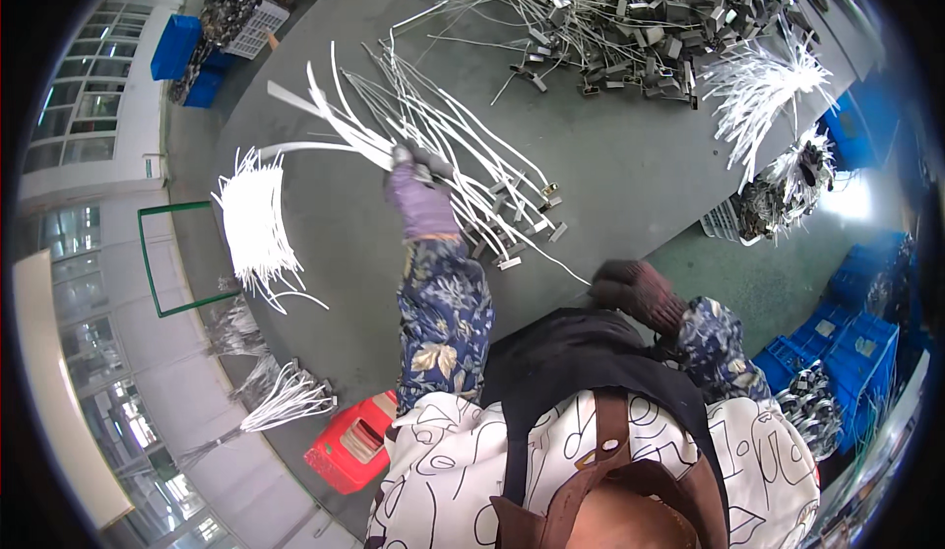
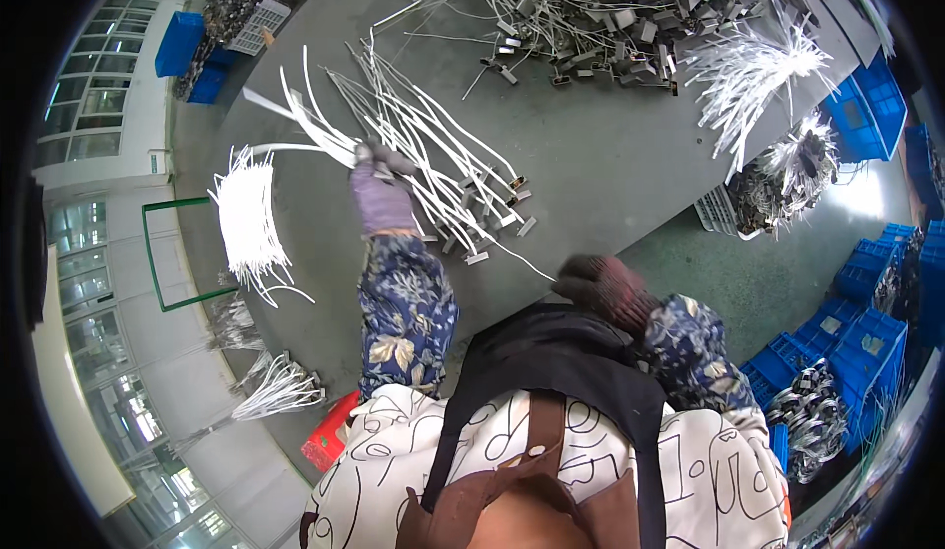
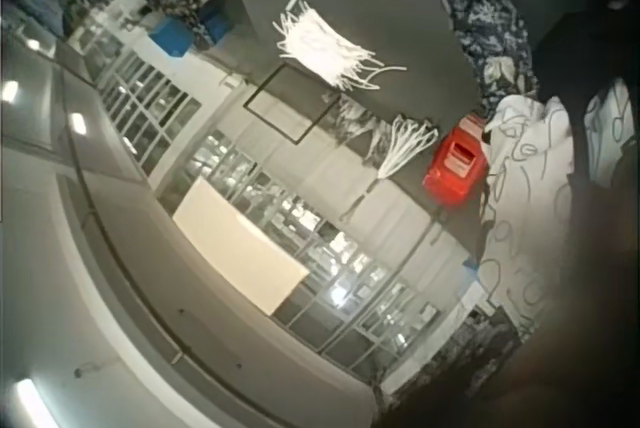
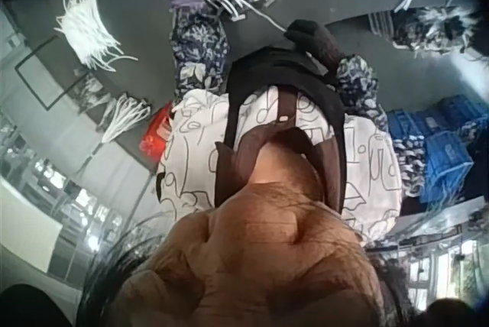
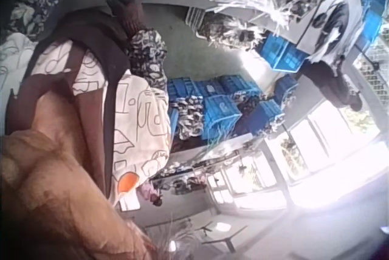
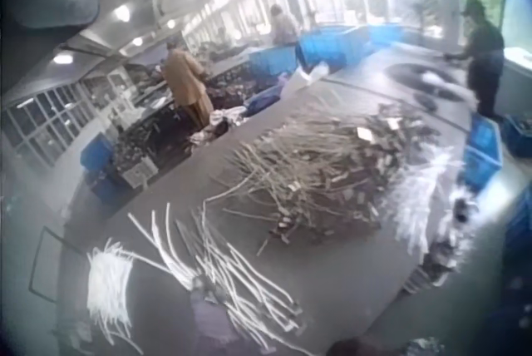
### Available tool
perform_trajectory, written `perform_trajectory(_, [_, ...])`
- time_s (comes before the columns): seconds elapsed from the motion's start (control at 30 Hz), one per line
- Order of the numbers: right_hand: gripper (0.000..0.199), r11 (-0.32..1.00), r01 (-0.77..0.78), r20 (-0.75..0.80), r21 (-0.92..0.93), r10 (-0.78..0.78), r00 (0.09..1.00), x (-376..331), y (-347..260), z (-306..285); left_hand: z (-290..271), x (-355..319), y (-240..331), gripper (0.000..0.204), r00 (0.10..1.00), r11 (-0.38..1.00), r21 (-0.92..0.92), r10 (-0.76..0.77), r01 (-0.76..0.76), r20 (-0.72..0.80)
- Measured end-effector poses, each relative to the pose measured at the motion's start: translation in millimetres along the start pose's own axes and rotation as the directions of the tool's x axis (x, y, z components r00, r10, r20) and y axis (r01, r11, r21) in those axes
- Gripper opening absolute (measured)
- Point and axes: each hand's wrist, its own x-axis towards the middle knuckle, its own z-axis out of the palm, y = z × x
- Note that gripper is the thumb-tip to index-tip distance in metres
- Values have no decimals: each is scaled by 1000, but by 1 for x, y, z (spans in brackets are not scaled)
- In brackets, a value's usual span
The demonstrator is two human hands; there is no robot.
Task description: Sort and organize bundles of white electrical wires on a production floor.
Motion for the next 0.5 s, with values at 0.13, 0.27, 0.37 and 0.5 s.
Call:
perform_trajectory(0.13, [42,990,-142,-196,3,140,971,63,-64,10,19,-52,-37,21,998,905,424,24,-43,50])
perform_trajectory(0.27, [59,974,-191,38,121,187,982,98,-84,-4,-23,-10,-23,21,989,745,662,-140,80,38])
perform_trajectory(0.37, [69,904,-54,-327,-424,-97,940,138,-82,-37,-49,12,-5,20,997,769,637,-70,62,-13])
perform_trajectory(0.5, [62,790,-332,-466,-516,67,882,217,-84,-87,-23,-7,-1,31,992,909,416,-79,32,97])
